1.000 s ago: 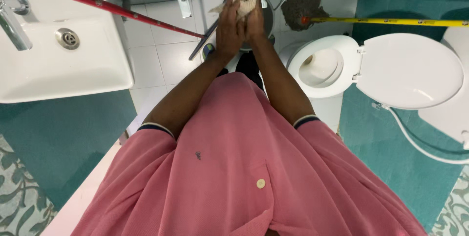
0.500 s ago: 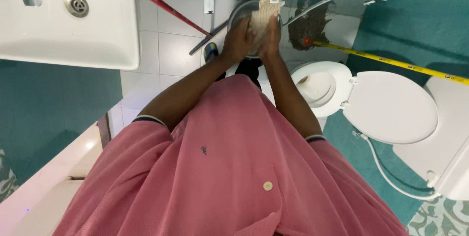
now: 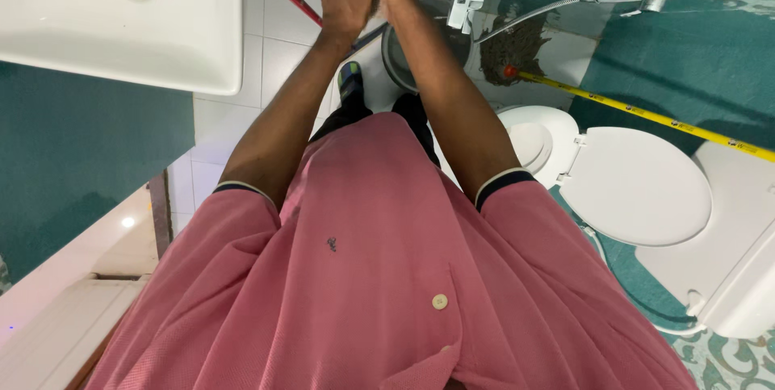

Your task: The person cleans a bathroom faucet by hand using a cloth.

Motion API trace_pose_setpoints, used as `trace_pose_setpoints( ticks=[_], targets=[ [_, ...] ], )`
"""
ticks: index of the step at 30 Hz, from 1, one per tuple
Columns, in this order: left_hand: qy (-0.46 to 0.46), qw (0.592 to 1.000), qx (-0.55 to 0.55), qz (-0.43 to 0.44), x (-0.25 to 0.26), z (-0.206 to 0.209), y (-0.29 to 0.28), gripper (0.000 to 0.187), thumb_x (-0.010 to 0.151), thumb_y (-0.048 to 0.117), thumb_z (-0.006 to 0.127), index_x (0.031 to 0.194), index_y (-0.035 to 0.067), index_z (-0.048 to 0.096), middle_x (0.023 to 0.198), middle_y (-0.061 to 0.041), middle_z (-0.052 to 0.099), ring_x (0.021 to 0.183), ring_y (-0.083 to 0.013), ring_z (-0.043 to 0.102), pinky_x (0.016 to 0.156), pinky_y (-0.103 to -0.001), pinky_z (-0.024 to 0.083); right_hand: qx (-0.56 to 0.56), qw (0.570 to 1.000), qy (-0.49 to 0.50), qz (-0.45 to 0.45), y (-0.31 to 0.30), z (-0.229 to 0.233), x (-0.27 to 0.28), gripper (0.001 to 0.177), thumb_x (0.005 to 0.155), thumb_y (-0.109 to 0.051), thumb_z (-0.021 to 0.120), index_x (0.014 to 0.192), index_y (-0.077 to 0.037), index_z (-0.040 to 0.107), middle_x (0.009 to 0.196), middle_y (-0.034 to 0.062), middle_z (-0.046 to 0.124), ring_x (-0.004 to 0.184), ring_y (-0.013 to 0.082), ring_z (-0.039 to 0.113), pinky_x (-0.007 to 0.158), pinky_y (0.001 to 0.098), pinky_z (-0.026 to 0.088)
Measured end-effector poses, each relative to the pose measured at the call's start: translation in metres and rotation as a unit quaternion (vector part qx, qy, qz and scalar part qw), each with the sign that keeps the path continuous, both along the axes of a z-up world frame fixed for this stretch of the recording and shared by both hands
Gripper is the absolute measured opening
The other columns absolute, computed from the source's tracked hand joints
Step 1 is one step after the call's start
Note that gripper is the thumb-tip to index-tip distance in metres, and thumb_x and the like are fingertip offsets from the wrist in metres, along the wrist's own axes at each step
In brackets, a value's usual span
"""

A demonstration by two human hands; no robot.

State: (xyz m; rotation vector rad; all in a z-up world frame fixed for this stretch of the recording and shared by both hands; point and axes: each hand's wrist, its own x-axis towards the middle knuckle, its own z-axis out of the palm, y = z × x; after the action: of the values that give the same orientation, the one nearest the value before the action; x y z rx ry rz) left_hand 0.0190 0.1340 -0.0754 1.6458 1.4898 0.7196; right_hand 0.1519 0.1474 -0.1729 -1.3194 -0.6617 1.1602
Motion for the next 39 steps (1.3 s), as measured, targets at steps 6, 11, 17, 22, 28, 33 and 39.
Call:
trace_pose_setpoints(
  ticks=[6,11,17,22,28,33,39],
  targets=[
    [-0.079,0.996,0.035,-0.039,-0.013,-0.024,-0.034,0.065,0.114,0.030,0.054,0.159,-0.007,0.025,0.156,-0.035,0.041,0.144,-0.0475,0.048,0.120,-0.048,0.042,-0.048,0.994,-0.077,0.056,-0.033,-0.002,-0.010,0.066,0.101,-0.058,0.055,0.128,0.002,0.061,0.117,0.0221,0.071,0.102,0.0313,0.071,0.091,0.0451,0.058],
    [-0.087,0.994,0.038,-0.050,-0.039,0.004,-0.096,0.064,0.113,0.029,0.051,0.157,-0.011,0.025,0.149,-0.039,0.048,0.136,-0.0459,0.057,0.111,-0.046,0.052,-0.179,0.972,0.002,0.155,-0.120,0.058,-0.034,0.090,0.119,-0.069,0.045,0.124,0.020,0.053,0.103,0.0422,0.051,0.092,0.0450,0.048,0.088,0.0504,0.042],
    [-0.108,0.986,-0.124,-0.001,-0.038,0.027,-0.095,0.057,0.108,0.028,0.046,0.153,-0.003,0.034,0.126,-0.029,0.066,0.106,-0.0378,0.074,0.089,-0.041,0.063,-0.237,0.967,0.088,0.044,-0.117,0.087,-0.042,0.083,0.095,-0.066,0.041,0.149,-0.004,0.042,0.147,0.0211,0.049,0.135,0.0351,0.047,0.106,0.0488,0.043],
    [-0.139,0.985,-0.097,-0.039,-0.033,0.056,-0.110,0.044,0.111,0.023,0.047,0.145,-0.005,0.044,0.113,-0.024,0.073,0.099,-0.0322,0.076,0.085,-0.041,0.062,-0.186,0.979,-0.012,0.081,-0.131,0.115,-0.038,0.070,0.107,-0.057,0.046,0.140,0.004,0.055,0.130,0.0218,0.062,0.119,0.0312,0.059,0.103,0.0420,0.049],
    [-0.249,0.955,-0.090,-0.132,0.024,0.070,-0.135,0.033,0.111,0.021,0.049,0.135,-0.003,0.053,0.107,-0.023,0.074,0.091,-0.0322,0.077,0.078,-0.042,0.062,-0.036,0.981,-0.189,-0.035,-0.183,0.189,0.006,0.057,0.110,-0.044,0.052,0.141,0.003,0.050,0.127,0.0180,0.065,0.114,0.0248,0.065,0.099,0.0390,0.055],
    [-0.218,0.966,-0.020,-0.137,0.081,0.040,-0.102,0.036,0.112,0.022,0.049,0.139,-0.003,0.049,0.105,-0.021,0.076,0.088,-0.0285,0.079,0.077,-0.038,0.063,-0.108,0.921,-0.373,-0.038,-0.150,0.168,0.062,0.063,0.110,-0.046,0.053,0.145,0.005,0.051,0.133,0.0302,0.061,0.116,0.0340,0.072,0.096,0.0414,0.062],
    [-0.257,0.951,-0.130,-0.114,0.054,0.028,-0.100,0.039,0.113,0.023,0.044,0.140,-0.005,0.044,0.100,-0.020,0.077,0.079,-0.0221,0.081,0.068,-0.030,0.063,-0.081,0.836,-0.542,-0.014,-0.128,0.107,0.052,0.066,0.111,-0.052,0.049,0.146,0.004,0.048,0.137,0.0398,0.053,0.109,0.0450,0.071,0.091,0.0480,0.061]
  ],
)
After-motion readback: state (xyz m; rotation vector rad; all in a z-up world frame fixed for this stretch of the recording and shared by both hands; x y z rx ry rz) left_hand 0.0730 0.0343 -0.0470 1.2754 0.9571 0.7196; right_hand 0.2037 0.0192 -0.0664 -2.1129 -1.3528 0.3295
